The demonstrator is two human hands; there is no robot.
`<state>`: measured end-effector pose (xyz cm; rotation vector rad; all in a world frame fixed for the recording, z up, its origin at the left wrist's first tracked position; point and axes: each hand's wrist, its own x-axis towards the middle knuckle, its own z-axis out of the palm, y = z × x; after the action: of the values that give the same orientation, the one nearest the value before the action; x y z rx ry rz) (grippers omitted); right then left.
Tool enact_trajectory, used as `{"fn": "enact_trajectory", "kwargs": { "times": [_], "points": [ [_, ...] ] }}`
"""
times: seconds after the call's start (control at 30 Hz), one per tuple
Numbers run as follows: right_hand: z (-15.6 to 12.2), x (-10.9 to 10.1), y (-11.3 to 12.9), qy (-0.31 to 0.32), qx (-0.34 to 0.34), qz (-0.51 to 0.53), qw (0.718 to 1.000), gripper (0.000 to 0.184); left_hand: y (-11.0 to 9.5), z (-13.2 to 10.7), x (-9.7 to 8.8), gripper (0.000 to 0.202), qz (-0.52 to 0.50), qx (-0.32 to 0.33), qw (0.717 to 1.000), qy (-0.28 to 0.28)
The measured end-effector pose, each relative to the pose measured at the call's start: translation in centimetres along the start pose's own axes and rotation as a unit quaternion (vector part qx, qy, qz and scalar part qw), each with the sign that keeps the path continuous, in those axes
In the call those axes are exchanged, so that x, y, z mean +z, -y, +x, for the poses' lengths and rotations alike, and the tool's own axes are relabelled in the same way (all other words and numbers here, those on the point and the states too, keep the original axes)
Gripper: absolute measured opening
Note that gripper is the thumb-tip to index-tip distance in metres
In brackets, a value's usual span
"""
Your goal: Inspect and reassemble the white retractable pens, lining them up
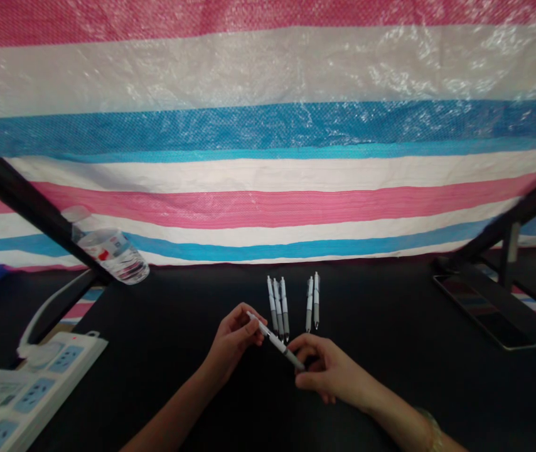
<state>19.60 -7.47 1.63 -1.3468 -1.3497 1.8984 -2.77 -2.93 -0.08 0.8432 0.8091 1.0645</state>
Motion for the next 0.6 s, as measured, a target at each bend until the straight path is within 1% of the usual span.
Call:
{"fn": "enact_trajectory", "kwargs": {
  "times": [0.07, 0.13, 0.2, 0.27, 0.33, 0.4, 0.43, 0.6],
  "points": [
    [0.1, 0.0, -0.2, -0.032, -0.001, -0.008, 0.999, 0.044, 0.0, -0.1, 0.0, 0.018, -0.001, -0.003, 1.0, 0.003],
    [0.2, 0.1, -0.4, -0.049, -0.003, 0.004, 0.999, 0.042, 0.0, -0.1, 0.1, 0.018, -0.002, -0.006, 1.0, 0.001],
    [0.4, 0.2, -0.6, -0.036, -0.004, 0.024, 0.999, 0.04, -0.1, -0.1, 0.1, 0.019, -0.006, -0.007, 1.0, -0.004],
    [0.5, 0.2, -0.7, -0.007, -0.005, 0.043, 0.999, 0.042, -0.1, -0.1, 0.2, 0.02, -0.014, -0.01, 1.0, -0.012],
    [0.6, 0.3, -0.8, 0.026, 0.0, 0.053, 0.998, 0.049, -0.2, -0.1, 0.2, 0.022, -0.019, -0.012, 1.0, -0.017],
    [0.7, 0.3, -0.9, 0.047, 0.002, 0.055, 0.997, 0.058, -0.2, -0.1, 0.2, 0.023, -0.022, -0.01, 1.0, -0.02],
    [0.7, 0.3, -0.9, 0.049, 0.0, 0.053, 0.997, 0.059, -0.2, -0.1, 0.3, 0.023, -0.023, -0.009, 0.999, -0.021],
    [0.7, 0.3, -1.2, 0.018, -0.002, 0.035, 0.999, 0.049, -0.2, -0.1, 0.3, 0.023, -0.036, -0.009, 0.999, -0.03]
  ]
}}
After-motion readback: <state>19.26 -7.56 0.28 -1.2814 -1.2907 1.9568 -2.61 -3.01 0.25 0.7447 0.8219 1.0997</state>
